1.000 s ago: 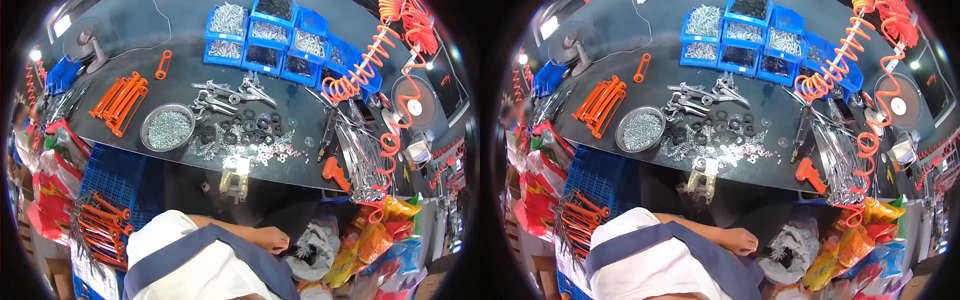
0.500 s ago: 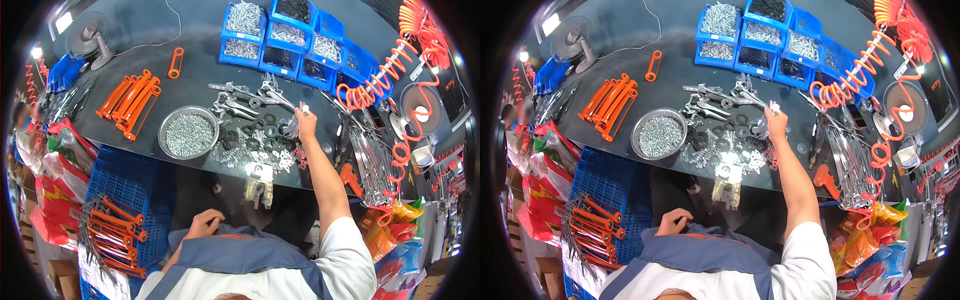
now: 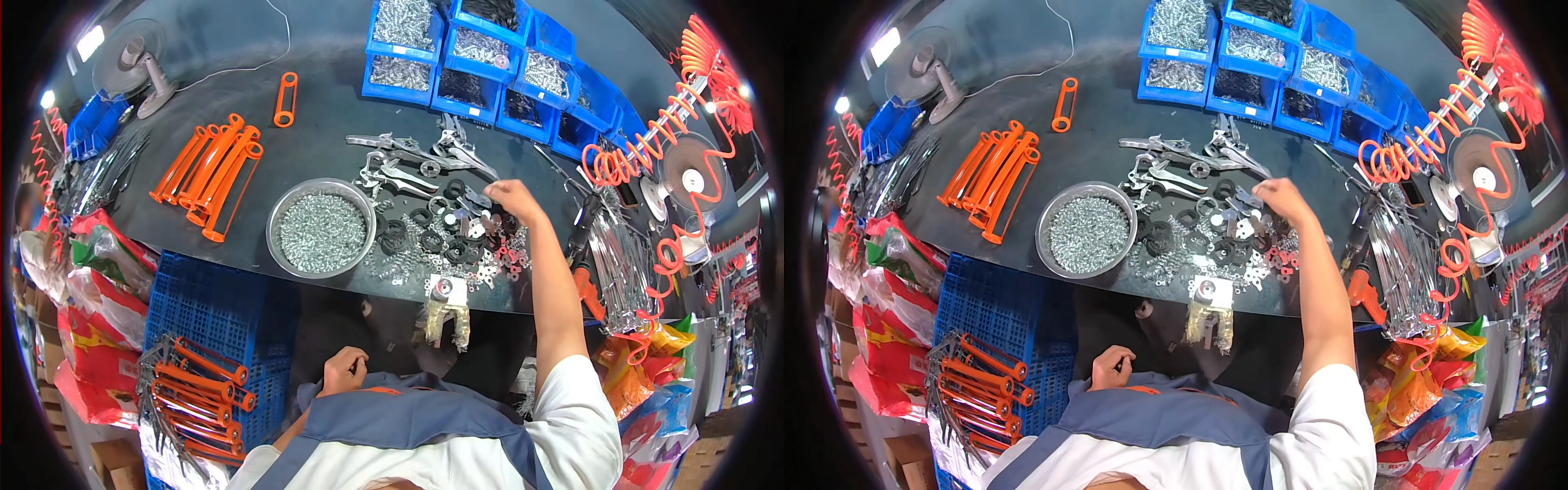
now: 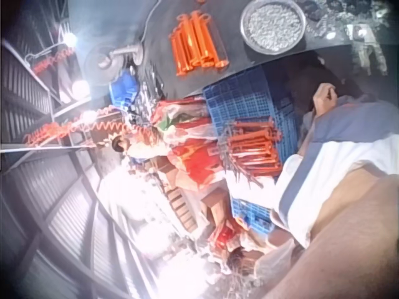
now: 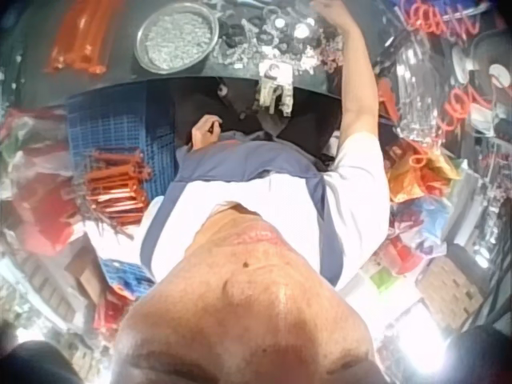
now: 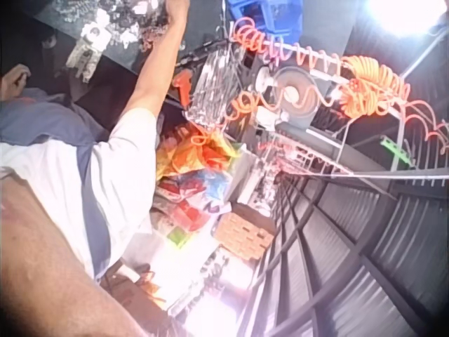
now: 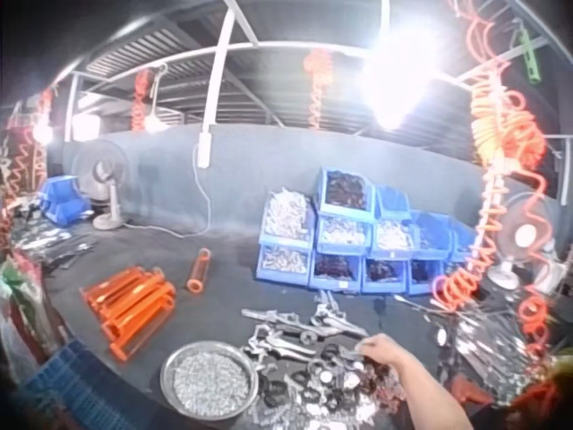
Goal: The worker is assembling metal hardware components using brackets and an air-powered drill.
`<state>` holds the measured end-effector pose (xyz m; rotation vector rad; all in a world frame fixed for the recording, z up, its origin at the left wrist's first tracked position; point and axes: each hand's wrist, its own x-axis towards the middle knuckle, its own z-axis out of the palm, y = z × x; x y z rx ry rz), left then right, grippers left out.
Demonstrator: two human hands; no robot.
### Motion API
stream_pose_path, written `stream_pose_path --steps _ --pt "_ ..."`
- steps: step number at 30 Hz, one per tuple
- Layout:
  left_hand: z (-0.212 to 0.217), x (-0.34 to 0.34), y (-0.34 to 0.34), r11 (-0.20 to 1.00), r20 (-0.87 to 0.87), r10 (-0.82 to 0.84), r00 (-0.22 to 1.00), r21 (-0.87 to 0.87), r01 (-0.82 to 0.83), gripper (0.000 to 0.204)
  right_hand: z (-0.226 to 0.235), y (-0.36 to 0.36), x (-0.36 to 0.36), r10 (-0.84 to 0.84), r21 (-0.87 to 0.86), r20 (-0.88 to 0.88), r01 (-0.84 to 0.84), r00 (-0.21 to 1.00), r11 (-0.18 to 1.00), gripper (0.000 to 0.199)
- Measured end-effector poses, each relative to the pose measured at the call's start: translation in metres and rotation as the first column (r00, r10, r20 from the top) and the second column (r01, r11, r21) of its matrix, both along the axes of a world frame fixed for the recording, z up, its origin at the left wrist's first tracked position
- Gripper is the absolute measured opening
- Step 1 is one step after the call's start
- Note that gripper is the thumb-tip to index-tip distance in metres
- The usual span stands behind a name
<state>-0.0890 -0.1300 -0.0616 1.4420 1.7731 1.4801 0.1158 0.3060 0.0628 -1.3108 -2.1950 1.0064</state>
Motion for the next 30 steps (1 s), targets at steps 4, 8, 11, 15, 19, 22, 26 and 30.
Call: stream_pose_path --steps 4,8,11,15,19,22,26,30 --pt "0.001 0.0 0.002 0.999 -0.017 0.036 0.999 0.001 -0.036 0.008 0.008 0.042 -0.001 -0.272 0.308 0.012 0.255 0.962 0.917 0.031" --pt "0.003 0.0 0.004 0.999 -0.053 0.054 0.997 0.001 -0.054 0.007 -0.022 0.078 -0.021 -0.155 0.505 0.168 0.05 0.974 0.862 0.05" --pt "0.0 0.002 -0.001 0.997 -0.069 0.082 0.994 -0.003 -0.082 0.007 -0.017 0.076 -0.049 -0.04 0.322 0.305 -0.064 0.951 0.944 0.042" --pt "0.002 0.007 -0.007 0.994 -0.092 0.104 0.99 -0.006 -0.105 0.007 -0.007 0.063 -0.06 -0.132 0.365 0.129 0.077 0.983 0.928 0.028" --pt "0.039 0.012 -0.006 0.992 0.269 0.079 0.96 -0.121 -0.047 0.01 0.017 0.008 -0.047 -0.227 0.134 -0.424 0.308 0.877 0.942 0.025" --pt "0.072 0.011 0.009 0.999 0.379 -0.01 0.926 -0.039 0.026 0.016 0.024 -0.078 -0.023 -0.107 0.108 -0.471 0.178 0.875 0.978 0.024" --pt "0.135 0.011 0.046 0.913 -0.242 -0.053 0.969 0.381 0.145 0.05 0.034 -0.226 -0.014 0.121 0.125 -0.475 -0.07 0.872 0.99 0.018" --pt "0.16 0.027 0.07 0.927 -0.498 -0.043 0.866 0.304 0.221 0.07 0.042 -0.299 -0.01 0.27 0.15 -0.508 -0.225 0.818 0.963 0.014"
